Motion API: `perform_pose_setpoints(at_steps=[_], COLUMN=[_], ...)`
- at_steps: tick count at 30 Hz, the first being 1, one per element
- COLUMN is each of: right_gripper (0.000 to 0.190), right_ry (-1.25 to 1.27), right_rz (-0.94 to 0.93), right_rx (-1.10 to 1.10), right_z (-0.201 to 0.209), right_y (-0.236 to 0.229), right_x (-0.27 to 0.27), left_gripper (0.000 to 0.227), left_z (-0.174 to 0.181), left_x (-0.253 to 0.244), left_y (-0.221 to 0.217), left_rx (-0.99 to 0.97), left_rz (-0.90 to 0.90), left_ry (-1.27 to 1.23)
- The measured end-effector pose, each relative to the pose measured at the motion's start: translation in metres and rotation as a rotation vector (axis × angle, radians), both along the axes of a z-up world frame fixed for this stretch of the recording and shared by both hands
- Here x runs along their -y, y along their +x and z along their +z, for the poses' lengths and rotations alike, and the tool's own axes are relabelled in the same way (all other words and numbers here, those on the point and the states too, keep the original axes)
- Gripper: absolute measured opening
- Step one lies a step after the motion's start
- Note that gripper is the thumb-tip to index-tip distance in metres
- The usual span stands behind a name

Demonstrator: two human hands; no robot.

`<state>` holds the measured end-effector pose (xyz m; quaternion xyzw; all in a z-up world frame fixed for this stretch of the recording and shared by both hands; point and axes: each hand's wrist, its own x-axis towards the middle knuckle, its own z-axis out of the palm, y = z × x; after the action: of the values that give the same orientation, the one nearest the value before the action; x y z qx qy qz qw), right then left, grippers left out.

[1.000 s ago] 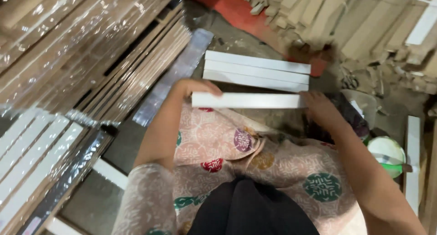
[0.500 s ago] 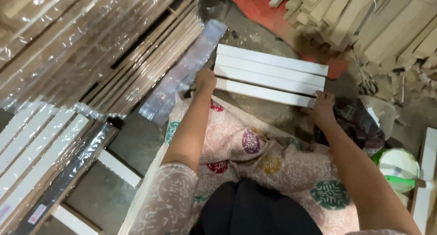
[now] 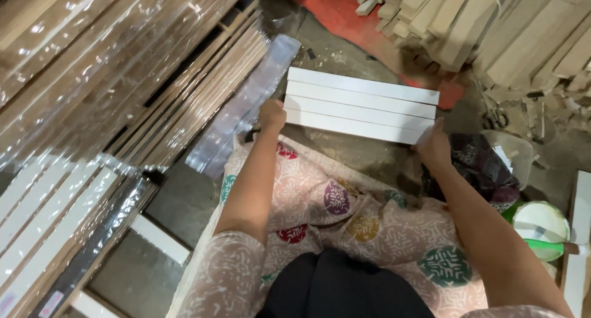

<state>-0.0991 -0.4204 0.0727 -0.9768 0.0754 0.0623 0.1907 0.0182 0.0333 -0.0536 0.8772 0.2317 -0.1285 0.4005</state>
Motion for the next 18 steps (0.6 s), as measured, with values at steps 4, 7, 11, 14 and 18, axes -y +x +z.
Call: perform_pose_setpoints(at_steps=[4, 7, 11, 14, 18], right_gripper=[0.096, 0.096, 0.107, 0.066, 0.040], right_ry=[0.345, 0.299, 0.042, 0.003, -0.182], right_rz=[-0.143, -0.117, 0.026, 0.023, -0.089], right_rx=[0.032, 0.050, -0.065, -0.093, 0.187], right_z=[0.029, 0.031, 0.030, 0.014, -0.034], right_y=[0.004, 0.006, 0.021, 0.048, 0.116], right_x=[-0.009, -0.009, -0.005, 0.022, 0.129], left_gripper=[0.027, 0.030, 0.037, 0.057, 0.061], left_z=[0.010, 0.039, 0.020, 0.120, 0.178], left_x=[0.003, 0.011, 0.008, 0.050, 0.110], left_y=[0.000, -0.009, -0.009, -0.037, -0.065], left_rx=[-0.025, -0.020, 0.048, 0.239, 0.425], left_rz=[-0.035, -0.019, -0.058, -0.116, -0.181], left_ry=[0.037, 0.025, 0.106, 0.401, 0.209])
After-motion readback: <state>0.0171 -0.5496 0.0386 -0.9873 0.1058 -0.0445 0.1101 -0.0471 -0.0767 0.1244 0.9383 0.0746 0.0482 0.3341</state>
